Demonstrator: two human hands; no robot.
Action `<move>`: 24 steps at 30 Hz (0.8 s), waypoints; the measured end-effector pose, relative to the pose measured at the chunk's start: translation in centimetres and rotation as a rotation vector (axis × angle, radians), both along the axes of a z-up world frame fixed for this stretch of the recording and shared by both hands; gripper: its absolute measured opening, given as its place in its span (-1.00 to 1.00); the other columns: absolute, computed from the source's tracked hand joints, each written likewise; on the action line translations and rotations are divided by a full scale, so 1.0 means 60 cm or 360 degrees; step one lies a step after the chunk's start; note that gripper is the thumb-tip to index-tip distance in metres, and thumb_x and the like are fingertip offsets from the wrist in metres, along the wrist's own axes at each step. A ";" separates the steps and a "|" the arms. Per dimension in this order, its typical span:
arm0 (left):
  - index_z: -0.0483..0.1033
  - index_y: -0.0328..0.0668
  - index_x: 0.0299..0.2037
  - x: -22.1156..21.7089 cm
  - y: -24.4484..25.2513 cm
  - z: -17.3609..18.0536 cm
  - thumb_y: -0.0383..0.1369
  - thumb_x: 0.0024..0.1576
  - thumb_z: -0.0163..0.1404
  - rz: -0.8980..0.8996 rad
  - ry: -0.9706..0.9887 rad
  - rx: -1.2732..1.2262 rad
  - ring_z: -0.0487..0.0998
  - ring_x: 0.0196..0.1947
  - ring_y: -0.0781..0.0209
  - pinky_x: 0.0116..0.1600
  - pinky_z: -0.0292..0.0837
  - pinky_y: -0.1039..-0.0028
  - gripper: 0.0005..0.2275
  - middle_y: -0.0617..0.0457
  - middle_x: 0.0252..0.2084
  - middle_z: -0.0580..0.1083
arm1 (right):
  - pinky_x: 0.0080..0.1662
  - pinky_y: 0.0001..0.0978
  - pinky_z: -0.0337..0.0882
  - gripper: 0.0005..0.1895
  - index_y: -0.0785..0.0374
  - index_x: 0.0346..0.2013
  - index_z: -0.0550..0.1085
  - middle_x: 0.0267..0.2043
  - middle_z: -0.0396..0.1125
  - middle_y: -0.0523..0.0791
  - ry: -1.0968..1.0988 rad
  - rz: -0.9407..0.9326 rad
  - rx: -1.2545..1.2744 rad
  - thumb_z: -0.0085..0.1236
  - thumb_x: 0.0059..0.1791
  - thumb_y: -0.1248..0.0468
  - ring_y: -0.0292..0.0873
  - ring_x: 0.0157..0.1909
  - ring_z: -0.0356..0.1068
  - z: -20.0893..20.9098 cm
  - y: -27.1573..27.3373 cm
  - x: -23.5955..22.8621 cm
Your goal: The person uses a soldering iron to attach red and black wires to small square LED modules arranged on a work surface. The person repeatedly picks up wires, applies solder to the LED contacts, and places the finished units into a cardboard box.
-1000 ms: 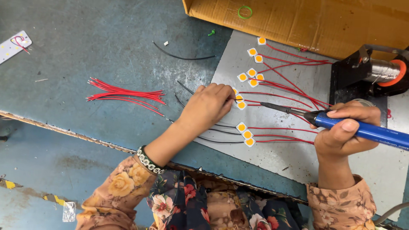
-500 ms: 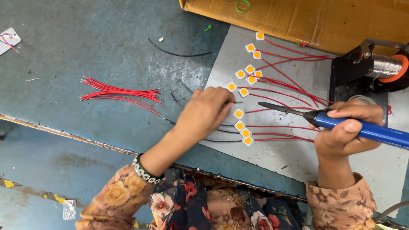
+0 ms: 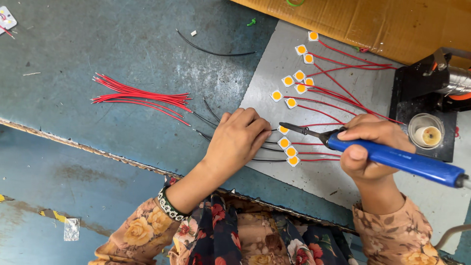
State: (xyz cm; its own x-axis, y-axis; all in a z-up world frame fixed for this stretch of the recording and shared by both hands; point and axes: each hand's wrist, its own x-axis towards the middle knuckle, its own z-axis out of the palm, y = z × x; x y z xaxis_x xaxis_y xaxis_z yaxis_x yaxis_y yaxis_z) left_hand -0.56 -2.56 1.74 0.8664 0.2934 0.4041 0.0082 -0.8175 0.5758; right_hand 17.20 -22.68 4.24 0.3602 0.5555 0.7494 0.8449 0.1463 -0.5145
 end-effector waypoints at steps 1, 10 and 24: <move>0.55 -0.08 -0.25 0.001 0.000 -0.001 -0.33 0.16 0.15 0.0007 -0.0004 0.0010 0.46 -0.18 0.09 -0.08 0.27 0.26 -0.92 0.10 -0.25 0.40 | -0.36 -0.36 0.46 -0.46 0.37 -0.31 0.42 -0.45 0.32 -0.08 -0.0042 0.0002 -0.0020 0.00 0.21 -0.10 -0.13 -0.49 0.40 0.001 0.001 0.000; 0.55 -0.07 -0.27 0.004 -0.002 -0.004 -0.33 0.14 0.16 0.0025 -0.0018 0.0114 0.45 -0.18 0.10 -0.10 0.24 0.26 -0.92 0.11 -0.27 0.39 | -0.35 -0.38 0.49 -0.48 0.36 -0.30 0.42 -0.42 0.36 -0.10 0.0000 0.0141 -0.0073 0.04 0.20 -0.09 -0.14 -0.49 0.42 0.000 0.001 0.001; 0.56 -0.07 -0.28 0.006 -0.004 -0.006 -0.32 0.15 0.15 0.0052 -0.0011 0.0123 0.45 -0.19 0.12 -0.11 0.24 0.26 -0.93 0.12 -0.28 0.39 | -0.30 -0.36 0.52 -0.46 0.33 -0.31 0.45 -0.47 0.36 -0.10 -0.0020 0.0076 -0.0096 0.04 0.20 -0.12 -0.13 -0.45 0.45 -0.004 0.000 -0.004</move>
